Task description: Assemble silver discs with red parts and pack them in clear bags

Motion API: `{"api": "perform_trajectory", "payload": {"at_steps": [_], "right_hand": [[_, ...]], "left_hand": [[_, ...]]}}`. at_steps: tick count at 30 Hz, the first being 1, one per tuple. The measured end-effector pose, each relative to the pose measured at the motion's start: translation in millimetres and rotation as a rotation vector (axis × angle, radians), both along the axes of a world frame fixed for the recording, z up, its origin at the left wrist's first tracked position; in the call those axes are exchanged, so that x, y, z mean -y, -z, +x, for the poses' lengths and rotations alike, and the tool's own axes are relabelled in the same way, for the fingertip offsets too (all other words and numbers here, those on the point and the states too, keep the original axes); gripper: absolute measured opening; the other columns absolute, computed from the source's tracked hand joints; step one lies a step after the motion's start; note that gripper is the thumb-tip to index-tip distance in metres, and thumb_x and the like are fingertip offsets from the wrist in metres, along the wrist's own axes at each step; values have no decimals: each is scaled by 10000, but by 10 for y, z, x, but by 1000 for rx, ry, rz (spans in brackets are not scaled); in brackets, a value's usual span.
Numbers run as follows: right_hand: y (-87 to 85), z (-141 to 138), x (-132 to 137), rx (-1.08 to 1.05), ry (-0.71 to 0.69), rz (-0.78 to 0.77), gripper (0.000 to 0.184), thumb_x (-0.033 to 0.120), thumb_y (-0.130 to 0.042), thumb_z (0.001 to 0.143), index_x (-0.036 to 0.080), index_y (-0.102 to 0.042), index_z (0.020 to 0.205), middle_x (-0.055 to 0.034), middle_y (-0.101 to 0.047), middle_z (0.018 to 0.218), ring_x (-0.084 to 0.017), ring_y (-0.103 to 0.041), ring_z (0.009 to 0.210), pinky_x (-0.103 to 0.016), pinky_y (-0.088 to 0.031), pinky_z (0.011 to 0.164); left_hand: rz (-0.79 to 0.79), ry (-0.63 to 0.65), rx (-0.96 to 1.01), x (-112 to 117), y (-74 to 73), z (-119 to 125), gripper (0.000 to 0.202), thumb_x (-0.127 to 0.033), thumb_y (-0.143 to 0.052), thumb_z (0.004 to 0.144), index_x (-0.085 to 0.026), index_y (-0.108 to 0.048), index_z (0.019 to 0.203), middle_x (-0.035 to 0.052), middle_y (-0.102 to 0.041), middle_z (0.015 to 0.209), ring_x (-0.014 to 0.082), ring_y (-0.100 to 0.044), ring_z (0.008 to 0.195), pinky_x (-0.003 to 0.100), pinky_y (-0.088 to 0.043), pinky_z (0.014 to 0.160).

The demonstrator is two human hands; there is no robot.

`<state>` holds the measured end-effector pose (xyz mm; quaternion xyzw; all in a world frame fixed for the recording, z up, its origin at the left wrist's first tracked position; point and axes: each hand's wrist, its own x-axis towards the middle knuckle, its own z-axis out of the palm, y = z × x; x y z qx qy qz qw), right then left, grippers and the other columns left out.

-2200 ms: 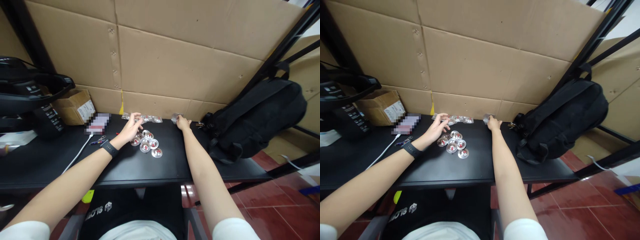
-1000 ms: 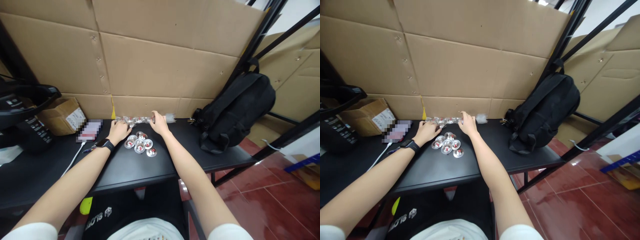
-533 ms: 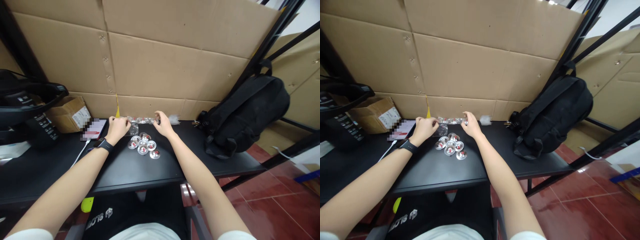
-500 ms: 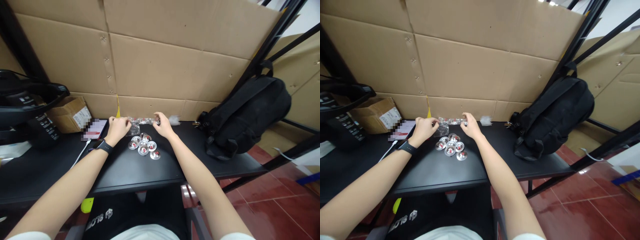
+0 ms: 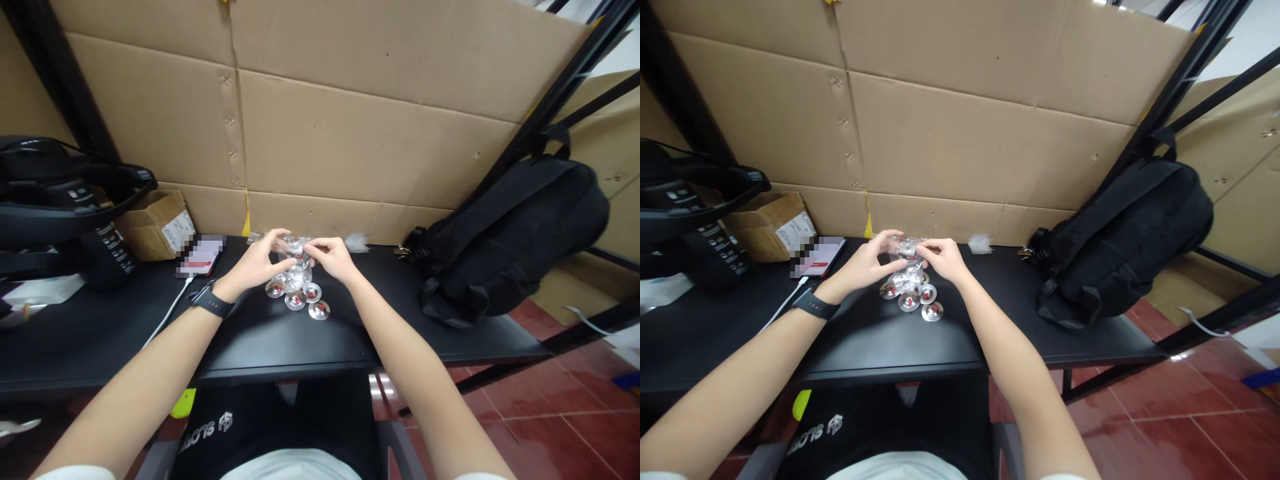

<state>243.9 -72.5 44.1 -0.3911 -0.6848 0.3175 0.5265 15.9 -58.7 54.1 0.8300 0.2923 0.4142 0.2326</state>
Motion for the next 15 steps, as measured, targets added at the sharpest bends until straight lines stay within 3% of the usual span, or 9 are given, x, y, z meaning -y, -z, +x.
{"api": "perform_trajectory", "payload": {"at_steps": [2,5,9,15], "right_hand": [[-15,13,-6,-52,14,-23,397,586,-777,788,190,-790,810,-8,-653,559,-167,-587,516,-298,-455,547],[-32,27,-14,-111,6,-53,393,572,-807,761,181,-795,796,-14,-669,575,-152,-588,516,-284,-436,531],[-30,51,-24,-149,-23,-88,373,544,-842,731,178,-796,791,-47,-757,743,-130,-595,534,-281,-461,545],[-6,63,-39,-138,-9,-103,395,559,-835,739,177,-807,834,-51,-761,747,-134,-606,547,-286,-490,566]], "left_hand": [[-37,96,-78,-18,43,-14,843,-373,-809,783,-225,-411,1512,84,-766,1138,267,-739,1056,389,-551,964],[-46,120,-169,-41,97,-16,954,-274,-806,770,-221,-309,1582,49,-786,1000,268,-753,1004,397,-529,976],[-49,118,-173,-63,140,-1,927,-229,-787,779,-226,-326,1584,28,-782,960,237,-758,953,350,-536,924],[-25,129,-165,-72,157,8,744,-253,-703,873,-229,-380,1543,10,-797,960,201,-763,920,329,-531,932]]}}
